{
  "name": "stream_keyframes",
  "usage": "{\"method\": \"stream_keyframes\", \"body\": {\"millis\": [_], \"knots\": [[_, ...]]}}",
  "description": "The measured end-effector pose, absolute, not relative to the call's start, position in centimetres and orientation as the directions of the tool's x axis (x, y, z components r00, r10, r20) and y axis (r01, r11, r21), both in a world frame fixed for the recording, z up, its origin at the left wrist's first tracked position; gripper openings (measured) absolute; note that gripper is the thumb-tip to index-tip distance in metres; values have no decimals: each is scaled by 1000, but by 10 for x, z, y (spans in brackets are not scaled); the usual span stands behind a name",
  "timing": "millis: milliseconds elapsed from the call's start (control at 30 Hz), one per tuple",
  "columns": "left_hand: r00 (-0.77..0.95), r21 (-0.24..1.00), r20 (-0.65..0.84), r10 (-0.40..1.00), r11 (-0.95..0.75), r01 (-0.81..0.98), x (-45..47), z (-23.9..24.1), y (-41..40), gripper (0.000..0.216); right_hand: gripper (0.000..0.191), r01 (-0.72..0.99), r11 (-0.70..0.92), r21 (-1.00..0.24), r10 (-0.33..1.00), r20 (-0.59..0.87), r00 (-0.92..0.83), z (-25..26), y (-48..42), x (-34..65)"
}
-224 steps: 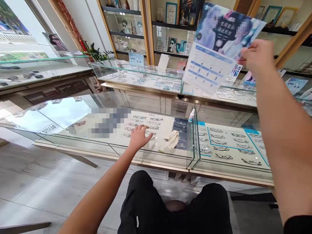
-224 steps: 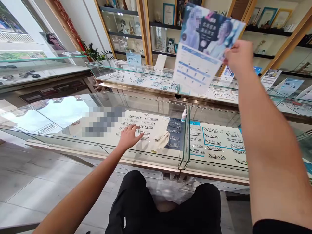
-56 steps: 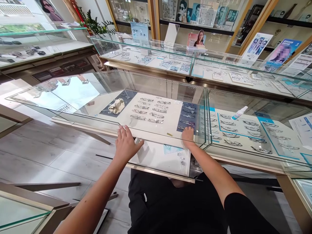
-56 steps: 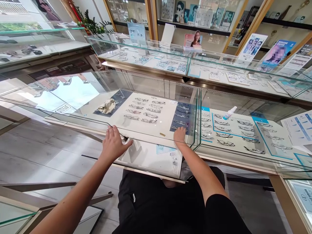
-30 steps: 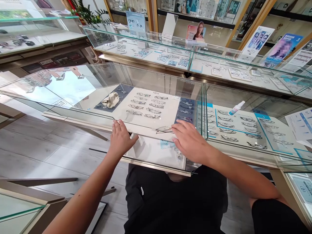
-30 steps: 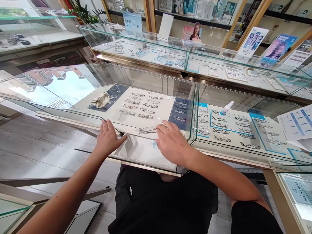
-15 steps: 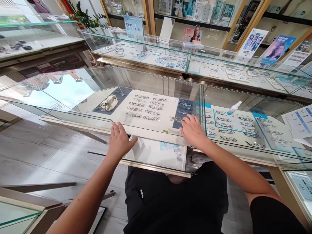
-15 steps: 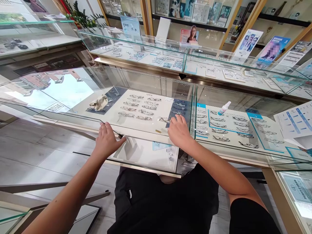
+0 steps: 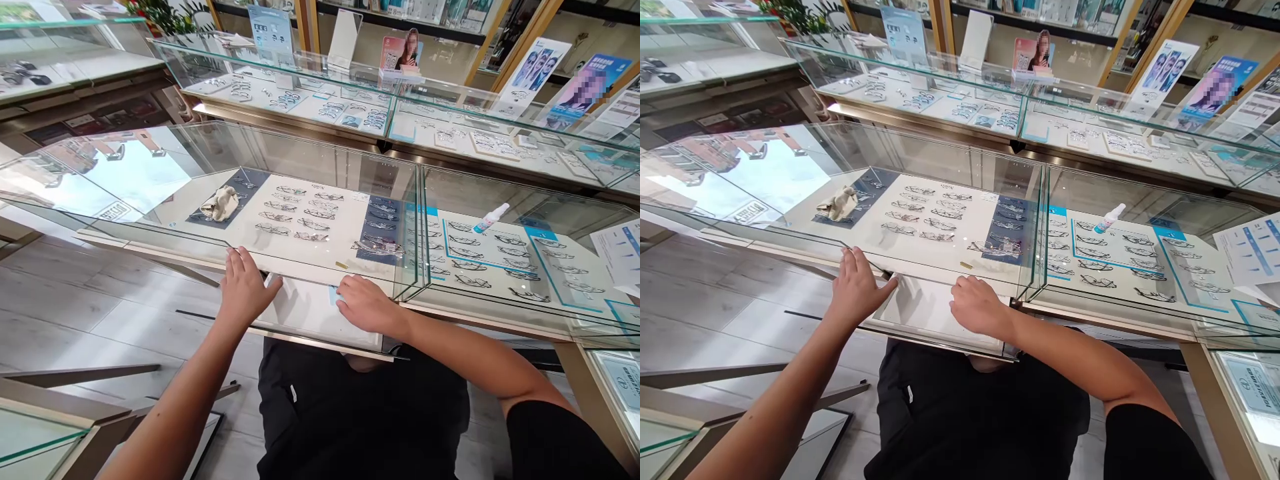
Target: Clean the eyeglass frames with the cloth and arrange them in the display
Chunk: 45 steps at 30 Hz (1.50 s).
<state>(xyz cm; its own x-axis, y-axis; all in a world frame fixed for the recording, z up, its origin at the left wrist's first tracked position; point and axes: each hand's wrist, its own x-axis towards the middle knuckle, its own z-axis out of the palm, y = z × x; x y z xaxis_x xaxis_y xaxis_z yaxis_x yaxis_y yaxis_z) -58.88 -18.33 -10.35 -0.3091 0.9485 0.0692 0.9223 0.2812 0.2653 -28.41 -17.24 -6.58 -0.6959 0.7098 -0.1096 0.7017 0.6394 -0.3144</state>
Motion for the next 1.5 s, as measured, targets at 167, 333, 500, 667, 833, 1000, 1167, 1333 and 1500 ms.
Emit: {"method": "stream_keyframes", "body": {"millis": [167, 333, 500, 667, 833, 1000, 1167, 1333, 1500], "knots": [[-314, 251, 64, 947, 290, 924, -586, -100, -185, 114, 29, 883, 419, -213, 885, -121, -449, -142, -102, -325], [-302, 237, 52, 952, 282, 930, -583, -95, -189, 108, 34, 963, 196, -186, 981, 21, -195, -182, -29, -318], [-268, 210, 119, 956, 240, 948, -583, -93, -198, 100, 39, 974, -79, -213, 979, 168, 116, -208, 24, -292], [-222, 218, 174, 959, 183, 959, -588, -99, -204, 96, 46, 940, -245, -238, 928, 222, 298, -223, 51, -269], [-227, 244, 171, 959, 182, 952, -588, -100, -206, 97, 46, 941, -250, -227, 934, 199, 296, -226, 62, -256], [-198, 258, 176, 964, 148, 955, -589, -97, -208, 98, 40, 956, -212, -200, 959, 144, 243, -225, 60, -247], [-198, 272, 174, 965, 146, 951, -590, -96, -208, 98, 35, 970, -185, -159, 974, 103, 202, -231, 61, -242], [-193, 290, 170, 966, 138, 947, -592, -98, -207, 100, 36, 973, -189, -136, 973, 110, 204, -235, 75, -240], [-176, 300, 184, 967, 116, 947, -595, -102, -207, 101, 34, 983, -131, -130, 984, 106, 145, -236, 89, -241]]}}
